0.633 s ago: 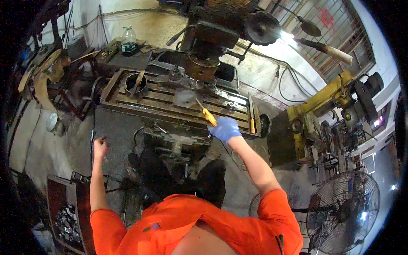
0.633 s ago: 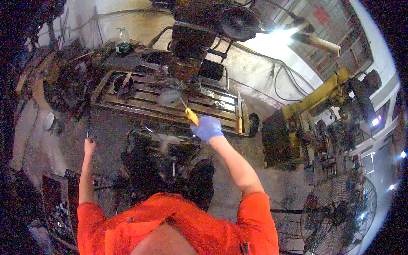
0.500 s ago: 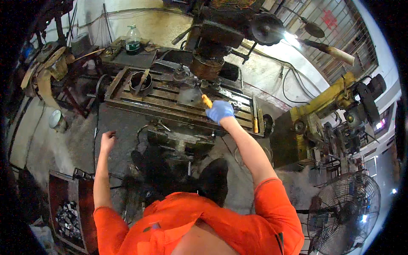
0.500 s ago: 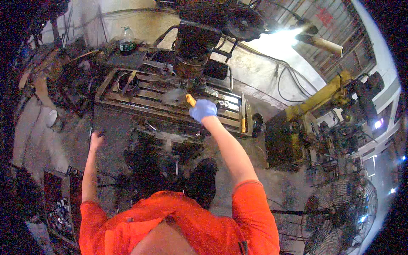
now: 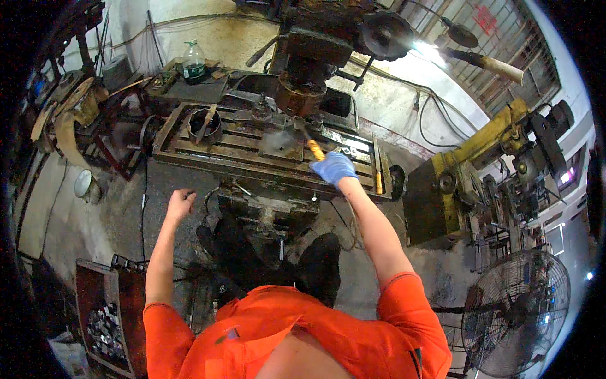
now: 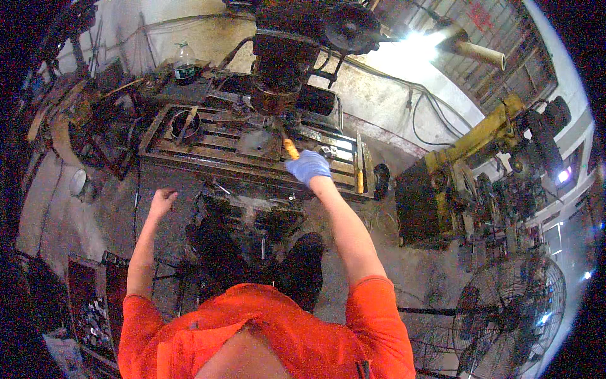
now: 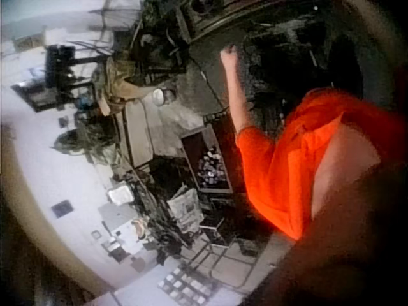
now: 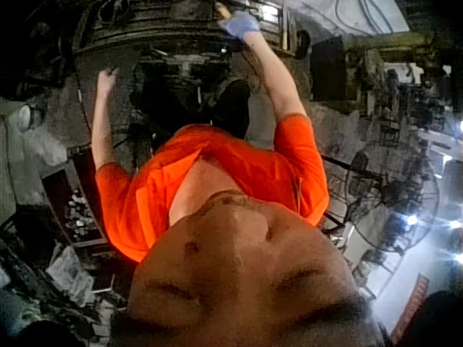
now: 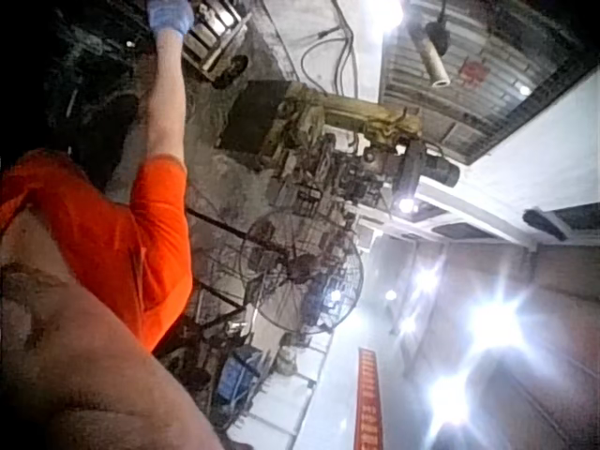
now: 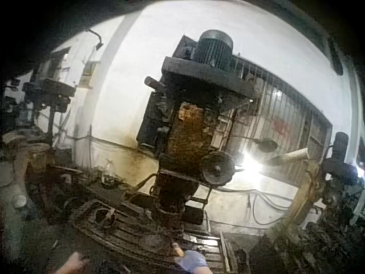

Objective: The person machines metal pieces using a vertical milling machine. They use a brush to apply liquid to the machine table, position metal blocks into a fixture by hand, and operate the machine by turning a handle and pulling a lever.

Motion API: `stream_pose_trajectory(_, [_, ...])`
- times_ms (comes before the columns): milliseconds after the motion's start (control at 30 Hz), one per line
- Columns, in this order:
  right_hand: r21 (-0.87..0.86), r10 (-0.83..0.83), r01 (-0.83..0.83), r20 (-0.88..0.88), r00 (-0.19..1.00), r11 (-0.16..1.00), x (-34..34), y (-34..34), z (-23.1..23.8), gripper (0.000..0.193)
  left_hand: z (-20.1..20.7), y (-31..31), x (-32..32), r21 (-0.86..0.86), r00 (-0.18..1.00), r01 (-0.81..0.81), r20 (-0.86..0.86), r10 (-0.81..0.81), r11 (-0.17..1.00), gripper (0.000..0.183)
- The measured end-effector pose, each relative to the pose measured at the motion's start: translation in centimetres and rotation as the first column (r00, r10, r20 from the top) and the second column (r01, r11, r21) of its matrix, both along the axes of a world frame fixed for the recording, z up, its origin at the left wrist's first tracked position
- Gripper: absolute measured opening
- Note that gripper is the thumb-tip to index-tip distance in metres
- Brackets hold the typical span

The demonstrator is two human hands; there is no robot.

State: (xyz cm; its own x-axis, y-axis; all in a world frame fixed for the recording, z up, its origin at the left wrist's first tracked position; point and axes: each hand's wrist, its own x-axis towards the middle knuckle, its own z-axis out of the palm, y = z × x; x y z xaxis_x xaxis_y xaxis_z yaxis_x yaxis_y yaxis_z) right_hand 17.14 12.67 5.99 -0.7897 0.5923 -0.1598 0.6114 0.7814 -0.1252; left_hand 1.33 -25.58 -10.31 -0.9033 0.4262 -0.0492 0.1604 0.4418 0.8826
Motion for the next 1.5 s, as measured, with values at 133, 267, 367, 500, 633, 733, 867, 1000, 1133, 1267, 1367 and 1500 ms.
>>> stream_pose_trajectory(133, [-0.018,0.044,-0.044,-0.021,0.999,0.999,2.2,0.5,0.0,0.052,-0.9,1.7,-0.2,0.197,0.996,-0.006,0.085,-0.011,0.98,0.031])
stream_pose_trajectory(267, [-0.264,0.429,-0.394,0.089,0.899,0.88,3.7,-6.8,0.4,0.05,2.6,4.1,2.7,0.448,0.946,-0.02,0.297,-0.128,0.894,0.039])
stream_pose_trajectory(367, [-0.286,0.659,-0.677,-0.169,0.733,0.678,6.2,-11.2,-0.5,0.046,3.7,5.8,4.6,0.563,0.857,-0.012,0.431,-0.281,0.826,0.037])
stream_pose_trajectory(500, [-0.274,0.604,-0.582,-0.003,0.797,0.766,6.2,-12.0,-4.4,0.043,0.8,6.7,5.7,0.722,0.742,-0.239,0.567,-0.357,0.649,0.029])
stream_pose_trajectory(633, [-0.465,0.678,-0.628,-0.078,0.731,0.624,6.5,-14.9,-4.0,0.038,-0.4,4.1,5.6,0.663,0.779,-0.285,0.581,-0.235,0.693,0.025])
stream_pose_trajectory(733, [-0.437,0.607,-0.563,-0.047,0.793,0.701,5.0,-15.7,-4.5,0.033,1.4,0.8,6.6,0.668,0.829,-0.313,0.539,-0.149,0.675,0.024])
stream_pose_trajectory(867, [-0.466,0.717,-0.697,-0.172,0.676,0.545,5.9,-17.3,-3.1,0.03,6.5,-8.6,8.5,0.519,0.962,-0.21,0.261,0.08,0.828,0.034])
stream_pose_trajectory(1000, [-0.449,0.639,-0.717,-0.342,0.689,0.534,6.7,-15.4,-2.5,0.03,12.6,-22.3,12.3,0.169,0.811,-0.561,-0.085,0.579,0.811,0.037])
stream_pose_trajectory(1133, [-0.505,0.581,-0.578,-0.173,0.795,0.641,8.2,-13.8,-2.8,0.03,3.3,-37.0,12.0,0.075,0.499,-0.818,-0.404,0.767,0.571,0.036])
stream_pose_trajectory(1267, [-0.393,0.638,-0.617,-0.096,0.764,0.681,7.9,-14.9,-1.6,0.033,-5.2,-39.9,11.4,-0.47,0.709,-0.684,-0.249,0.66,0.557,0.036])
stream_pose_trajectory(1367, [-0.408,0.702,-0.673,-0.102,0.705,0.617,6.9,-15.2,-0.3,0.04,-12.0,-45.6,12.8,-0.221,0.827,-0.559,-0.212,0.52,0.799,0.031])
stream_pose_trajectory(1500, [-0.433,0.586,-0.598,-0.179,0.791,0.675,9.3,-13.4,-1.7,0.036,-9.9,-38.4,12.8,-0.439,0.814,-0.52,0.007,0.581,0.733,0.032])
